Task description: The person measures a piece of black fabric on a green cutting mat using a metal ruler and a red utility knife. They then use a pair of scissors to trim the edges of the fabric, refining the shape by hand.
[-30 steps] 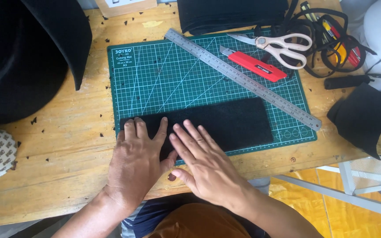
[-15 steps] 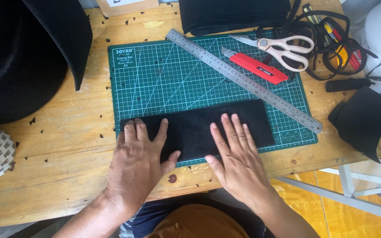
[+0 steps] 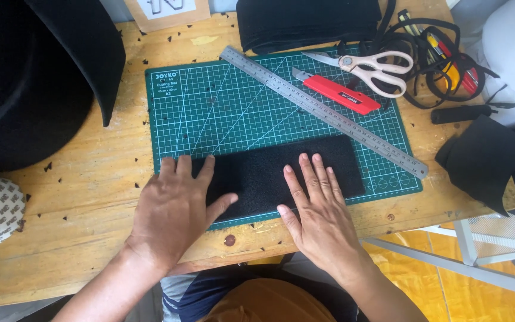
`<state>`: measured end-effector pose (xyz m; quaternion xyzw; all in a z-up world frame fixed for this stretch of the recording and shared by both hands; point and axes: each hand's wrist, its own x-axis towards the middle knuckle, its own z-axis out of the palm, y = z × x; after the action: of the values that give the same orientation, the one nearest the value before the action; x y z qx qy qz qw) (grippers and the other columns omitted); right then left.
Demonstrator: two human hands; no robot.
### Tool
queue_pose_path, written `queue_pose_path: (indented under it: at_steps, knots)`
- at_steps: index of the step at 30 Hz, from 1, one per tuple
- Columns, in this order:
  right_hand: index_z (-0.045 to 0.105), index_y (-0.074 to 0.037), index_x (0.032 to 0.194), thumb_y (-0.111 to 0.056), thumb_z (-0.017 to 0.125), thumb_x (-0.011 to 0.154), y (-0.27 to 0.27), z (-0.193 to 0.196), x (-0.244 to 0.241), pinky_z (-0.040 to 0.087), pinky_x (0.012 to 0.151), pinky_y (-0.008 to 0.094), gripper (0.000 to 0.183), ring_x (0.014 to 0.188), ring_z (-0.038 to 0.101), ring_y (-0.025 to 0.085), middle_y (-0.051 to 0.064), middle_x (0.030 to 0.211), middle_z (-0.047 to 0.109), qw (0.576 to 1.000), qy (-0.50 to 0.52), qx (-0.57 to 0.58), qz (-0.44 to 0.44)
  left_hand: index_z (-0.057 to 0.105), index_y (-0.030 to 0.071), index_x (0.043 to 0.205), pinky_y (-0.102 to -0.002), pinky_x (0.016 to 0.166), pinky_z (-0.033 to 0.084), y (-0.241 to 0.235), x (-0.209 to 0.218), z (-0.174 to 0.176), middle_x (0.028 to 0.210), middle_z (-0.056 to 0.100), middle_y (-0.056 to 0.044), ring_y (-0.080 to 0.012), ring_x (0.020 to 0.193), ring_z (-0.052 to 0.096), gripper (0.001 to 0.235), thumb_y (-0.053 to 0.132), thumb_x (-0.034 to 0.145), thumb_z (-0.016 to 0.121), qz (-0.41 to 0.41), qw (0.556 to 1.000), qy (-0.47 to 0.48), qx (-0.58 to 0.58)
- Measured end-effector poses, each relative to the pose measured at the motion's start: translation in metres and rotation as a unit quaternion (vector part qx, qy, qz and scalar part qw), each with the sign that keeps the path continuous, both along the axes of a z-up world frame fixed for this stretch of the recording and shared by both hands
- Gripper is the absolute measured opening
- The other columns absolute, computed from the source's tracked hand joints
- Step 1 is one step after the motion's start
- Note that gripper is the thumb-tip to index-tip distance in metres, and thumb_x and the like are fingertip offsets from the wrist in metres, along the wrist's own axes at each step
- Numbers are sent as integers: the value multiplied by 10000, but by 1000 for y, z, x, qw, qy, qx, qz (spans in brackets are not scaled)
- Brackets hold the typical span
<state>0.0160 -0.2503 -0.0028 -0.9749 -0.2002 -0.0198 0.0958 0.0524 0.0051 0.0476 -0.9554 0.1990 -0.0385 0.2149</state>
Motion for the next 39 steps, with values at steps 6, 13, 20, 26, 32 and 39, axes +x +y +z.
queue_pose_path:
  at_steps: [6,13,20,26,32,39]
  knots:
    - [220,-114,1635,-485,299,1088,0,-6,1,49,1279,465,666,1581,66,356,216,1699,111,1000,-7,-20,-4,478,100,1483,-388,890,580,-19,13,15,1151,686,-133,-281,1079,673,721,629,1074,210,-29,994,97,31]
    - [292,-34,1589,-476,270,1095,0,-4,0,52,1283,477,664,1582,86,357,236,1690,149,1000,-4,11,2,585,-19,1376,-521,1201,357,-64,31,-23,1465,544,-296,-431,1391,511,372,129,1063,450,-284,899,156,-296]
    - [272,-37,1598,-456,287,1092,-1,-9,1,62,1283,474,657,1583,86,362,236,1688,159,1000,-17,-10,4,562,10,1409,-492,1172,355,-68,51,-59,1440,555,-189,-366,1358,487,443,180,1009,481,-282,878,150,-357]
    - [266,-51,1603,-416,265,1100,-4,-1,0,62,1282,463,622,1588,78,339,212,1696,157,1000,1,9,11,607,4,1356,-453,1099,410,-65,51,-56,1353,577,-137,-315,1275,513,419,181,979,558,-306,860,117,-392]
    - [307,-53,1569,-397,299,1091,-16,9,6,94,1274,455,589,1573,115,281,151,1691,209,992,77,96,2,593,22,1392,-459,1077,421,-64,53,-60,1365,567,-128,-313,1276,504,456,203,973,580,-309,861,108,-390]
    - [736,-173,1277,-294,608,1029,-66,-4,30,513,1020,379,304,1188,658,256,32,1211,696,969,-93,217,-70,664,33,1299,-394,1122,380,-64,52,-41,1329,618,-124,-265,1332,491,396,202,1003,461,-292,877,155,-348]
